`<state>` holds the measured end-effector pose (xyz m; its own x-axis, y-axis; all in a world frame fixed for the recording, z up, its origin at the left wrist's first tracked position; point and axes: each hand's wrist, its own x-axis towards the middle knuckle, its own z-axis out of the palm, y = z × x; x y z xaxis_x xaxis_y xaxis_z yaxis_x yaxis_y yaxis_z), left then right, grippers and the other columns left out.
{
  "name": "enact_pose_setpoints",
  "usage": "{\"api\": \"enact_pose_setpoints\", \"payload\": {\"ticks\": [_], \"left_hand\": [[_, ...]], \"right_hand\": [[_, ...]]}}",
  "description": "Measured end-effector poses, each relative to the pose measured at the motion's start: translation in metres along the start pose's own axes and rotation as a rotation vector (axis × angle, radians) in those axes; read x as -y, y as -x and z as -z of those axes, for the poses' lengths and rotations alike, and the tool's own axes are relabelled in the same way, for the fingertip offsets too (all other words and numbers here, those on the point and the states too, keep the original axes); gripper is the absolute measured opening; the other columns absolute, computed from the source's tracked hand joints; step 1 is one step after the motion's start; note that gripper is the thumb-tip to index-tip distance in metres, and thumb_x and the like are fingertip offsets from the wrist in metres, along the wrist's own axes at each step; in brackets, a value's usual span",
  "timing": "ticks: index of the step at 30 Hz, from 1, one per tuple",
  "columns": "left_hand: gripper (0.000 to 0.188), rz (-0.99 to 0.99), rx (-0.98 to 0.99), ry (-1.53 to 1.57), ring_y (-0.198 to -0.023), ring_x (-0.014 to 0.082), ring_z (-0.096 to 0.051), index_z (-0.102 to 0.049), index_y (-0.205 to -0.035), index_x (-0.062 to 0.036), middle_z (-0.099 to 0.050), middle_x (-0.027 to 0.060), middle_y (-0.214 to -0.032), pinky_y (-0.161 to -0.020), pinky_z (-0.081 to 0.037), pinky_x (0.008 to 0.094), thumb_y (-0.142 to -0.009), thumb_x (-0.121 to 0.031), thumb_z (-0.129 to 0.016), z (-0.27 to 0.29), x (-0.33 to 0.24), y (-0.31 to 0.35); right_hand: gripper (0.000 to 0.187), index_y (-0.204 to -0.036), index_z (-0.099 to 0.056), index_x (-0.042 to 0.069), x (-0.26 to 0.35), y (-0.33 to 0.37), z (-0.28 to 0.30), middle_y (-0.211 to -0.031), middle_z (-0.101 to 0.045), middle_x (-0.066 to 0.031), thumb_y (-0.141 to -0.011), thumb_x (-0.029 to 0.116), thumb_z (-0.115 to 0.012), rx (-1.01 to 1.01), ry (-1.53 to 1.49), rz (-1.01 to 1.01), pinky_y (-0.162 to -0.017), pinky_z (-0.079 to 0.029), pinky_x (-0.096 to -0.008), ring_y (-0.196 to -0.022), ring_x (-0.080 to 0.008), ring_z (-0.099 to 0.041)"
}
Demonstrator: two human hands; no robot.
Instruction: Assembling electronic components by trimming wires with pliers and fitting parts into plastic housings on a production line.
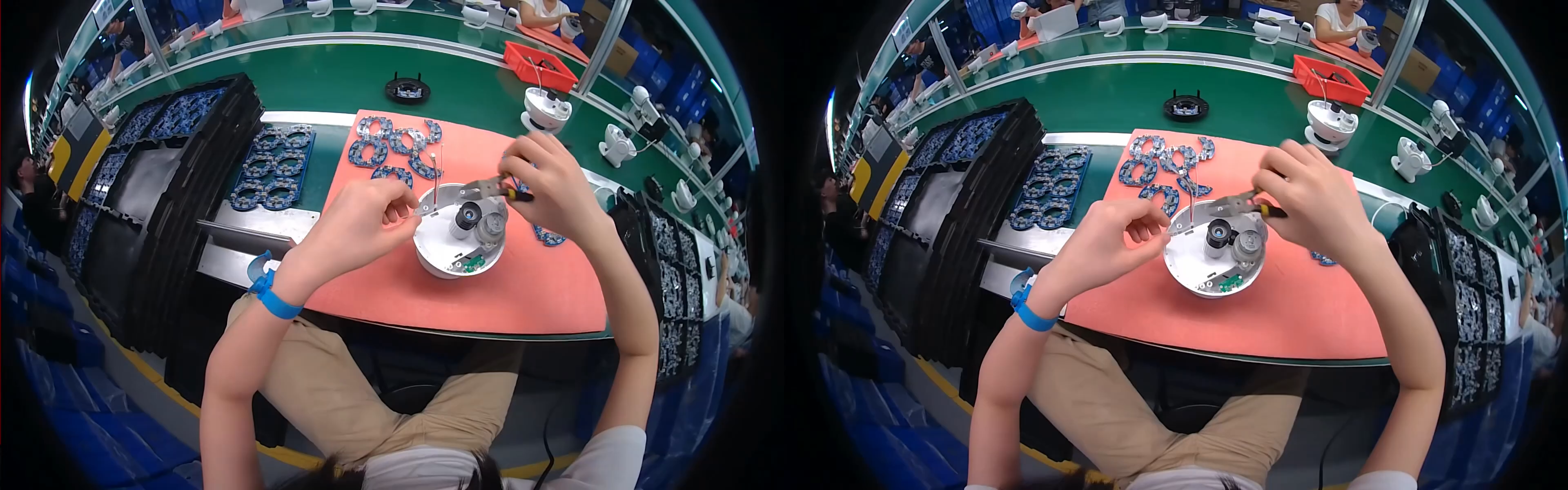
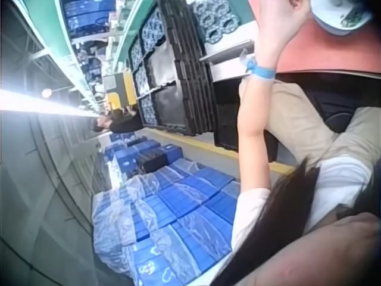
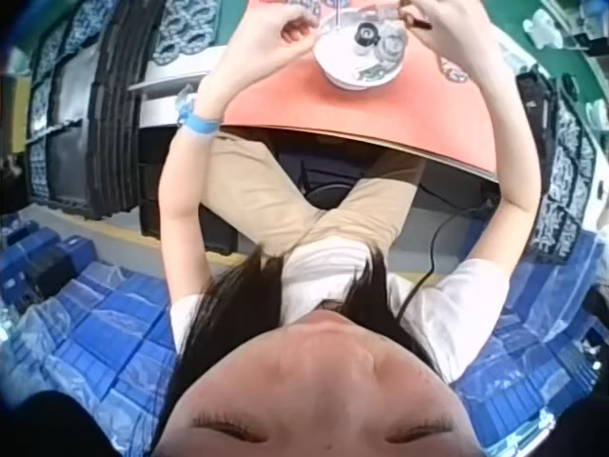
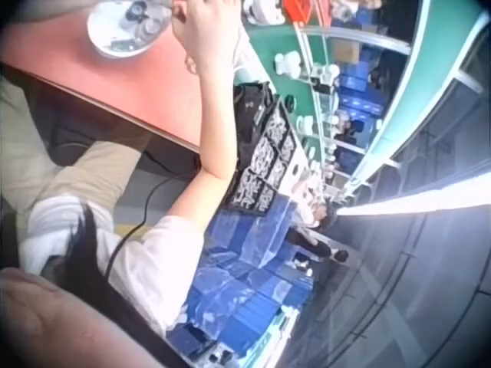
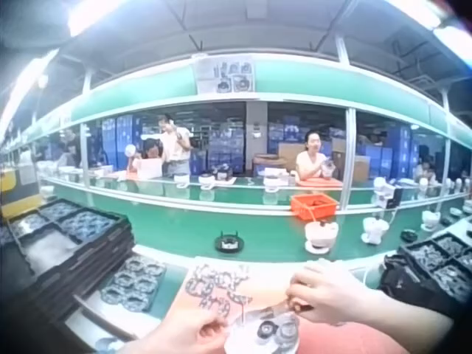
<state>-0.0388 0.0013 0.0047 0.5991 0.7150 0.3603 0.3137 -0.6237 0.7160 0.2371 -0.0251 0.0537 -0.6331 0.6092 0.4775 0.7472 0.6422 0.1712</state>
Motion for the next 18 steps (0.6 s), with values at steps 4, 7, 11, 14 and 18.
{"api": "enact_pose_setpoints", "payload": {"ticks": [4,7,11,14,18], "left_hand": [[0.015,0.078,0.043,0.034,-0.063,0.0136,-0.062,-0.065,-0.089,0.0040,-0.065,0.0078,-0.071,-0.062,-0.050,0.0251,-0.083,-0.009,-0.069,0.002,-0.003,0.000],[0.017,0.103,0.035,0.002,-0.067,0.0230,-0.066,-0.060,-0.084,0.0074,-0.066,0.0153,-0.074,-0.062,-0.052,0.0315,-0.084,-0.008,-0.066,0.002,0.000,-0.002],[0.015,0.122,0.024,-0.100,-0.068,0.0245,-0.064,-0.057,-0.086,0.0057,-0.063,0.0152,-0.076,-0.063,-0.050,0.0338,-0.089,-0.009,-0.061,-0.002,0.000,-0.004],[0.013,0.065,-0.024,-0.115,-0.068,0.0218,-0.062,-0.055,-0.089,0.0036,-0.062,0.0128,-0.077,-0.064,-0.049,0.0323,-0.091,-0.009,-0.059,-0.010,0.004,-0.009],[0.012,0.022,-0.067,-0.115,-0.073,0.0239,-0.062,-0.054,-0.090,0.0038,-0.061,0.0143,-0.084,-0.066,-0.050,0.0339,-0.091,-0.008,-0.057,-0.014,0.007,-0.012]], "right_hand": [[0.022,-0.077,-0.061,0.006,-0.009,-0.025,-0.007,-0.087,-0.054,-0.0038,-0.061,0.010,-0.075,0.080,0.054,0.163,-0.075,-0.045,-0.0325,-0.088,-0.0195,-0.053],[0.032,-0.084,-0.062,0.007,-0.006,-0.036,-0.009,-0.090,-0.054,-0.0041,-0.057,0.010,-0.078,0.184,0.112,0.216,-0.077,-0.046,-0.0340,-0.087,-0.0216,-0.054],[0.029,-0.081,-0.062,0.006,-0.002,-0.044,-0.013,-0.089,-0.054,-0.0034,-0.057,0.011,-0.076,0.212,0.159,0.235,-0.077,-0.046,-0.0327,-0.087,-0.0202,-0.054],[0.026,-0.078,-0.062,0.006,0.000,-0.045,-0.016,-0.088,-0.054,-0.0029,-0.057,0.010,-0.075,0.203,0.147,0.249,-0.076,-0.045,-0.0324,-0.086,-0.0195,-0.053],[0.025,-0.076,-0.061,0.007,0.002,-0.044,-0.018,-0.087,-0.054,-0.0030,-0.056,0.011,-0.075,0.218,0.155,0.270,-0.073,-0.045,-0.0322,-0.085,-0.0191,-0.053]]}}
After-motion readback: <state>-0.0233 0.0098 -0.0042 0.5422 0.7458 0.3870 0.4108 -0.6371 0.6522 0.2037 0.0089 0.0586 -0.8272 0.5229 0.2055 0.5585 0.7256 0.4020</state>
